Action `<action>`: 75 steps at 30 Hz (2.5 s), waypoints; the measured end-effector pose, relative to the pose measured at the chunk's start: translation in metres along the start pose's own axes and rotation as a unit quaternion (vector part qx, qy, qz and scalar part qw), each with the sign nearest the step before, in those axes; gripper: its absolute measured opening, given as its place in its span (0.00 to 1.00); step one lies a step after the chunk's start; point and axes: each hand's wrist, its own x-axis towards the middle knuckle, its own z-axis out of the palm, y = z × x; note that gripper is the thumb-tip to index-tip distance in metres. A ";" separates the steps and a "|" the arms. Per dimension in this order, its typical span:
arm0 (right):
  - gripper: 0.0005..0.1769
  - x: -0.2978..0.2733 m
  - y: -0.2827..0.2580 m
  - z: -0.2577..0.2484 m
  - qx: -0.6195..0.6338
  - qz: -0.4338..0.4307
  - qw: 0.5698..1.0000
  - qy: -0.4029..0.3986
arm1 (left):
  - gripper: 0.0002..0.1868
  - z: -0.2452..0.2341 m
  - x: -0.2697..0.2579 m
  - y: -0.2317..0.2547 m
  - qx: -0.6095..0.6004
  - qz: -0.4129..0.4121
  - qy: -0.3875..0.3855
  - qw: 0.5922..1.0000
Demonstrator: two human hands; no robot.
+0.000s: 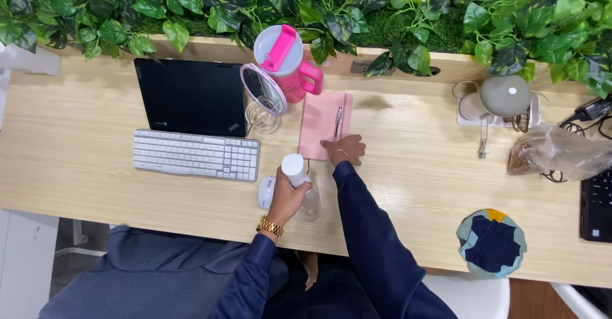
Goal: Cleaning and organizing a desk surface using a spray bottle and cloth.
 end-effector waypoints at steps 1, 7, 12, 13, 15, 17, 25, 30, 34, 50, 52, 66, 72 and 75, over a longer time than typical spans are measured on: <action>0.59 0.001 -0.001 -0.003 -0.002 -0.001 1.000 0.000 | 0.35 0.000 0.000 -0.001 -0.001 -0.001 0.002 1.000; 0.60 0.009 0.004 0.001 0.056 -0.017 0.998 -0.026 | 0.34 -0.007 0.003 0.002 0.018 0.003 0.007 1.000; 0.46 0.009 0.020 -0.014 0.226 -0.151 0.956 -0.111 | 0.34 -0.004 0.008 0.018 0.043 0.016 -0.019 0.999; 0.46 0.015 0.026 -0.013 0.230 -0.148 0.956 -0.109 | 0.34 -0.003 0.009 0.020 0.045 0.018 -0.024 0.999; 0.34 0.027 0.038 -0.015 0.315 -0.190 0.912 -0.179 | 0.35 0.002 0.013 0.026 0.067 0.029 -0.035 0.997; 0.32 0.032 0.054 -0.027 0.334 -0.196 0.904 -0.181 | 0.36 0.013 0.019 0.031 0.080 0.044 -0.045 0.995; 0.32 0.079 0.115 -0.103 0.373 -0.181 0.902 -0.118 | 0.37 0.093 0.054 0.062 0.082 0.124 -0.102 0.984; 0.32 0.135 0.136 -0.160 0.388 -0.202 0.896 -0.081 | 0.35 0.139 0.066 0.091 0.068 0.087 -0.145 0.983; 0.32 0.188 0.141 -0.174 0.354 -0.211 0.909 -0.068 | 0.35 0.160 0.066 0.102 0.051 0.050 -0.168 0.983; 0.40 0.174 0.170 -0.176 0.107 -0.263 0.927 0.244 | 0.28 0.130 0.050 0.099 0.082 0.009 -0.147 0.986; 0.36 0.171 0.201 -0.182 0.124 -0.266 0.921 0.258 | 0.26 0.117 0.037 0.100 0.085 0.009 -0.139 0.987; 0.38 0.063 0.451 -0.118 0.007 -0.153 0.936 0.318 | 0.19 0.035 -0.079 0.073 0.050 0.114 0.032 0.992; 0.35 0.000 0.398 -0.084 -0.007 -0.295 0.914 0.278 | 0.17 0.017 -0.133 0.046 0.092 0.119 0.095 0.984; 0.34 -0.033 0.379 -0.063 -0.031 -0.329 0.910 0.249 | 0.14 0.012 -0.153 0.025 0.103 0.114 0.114 0.982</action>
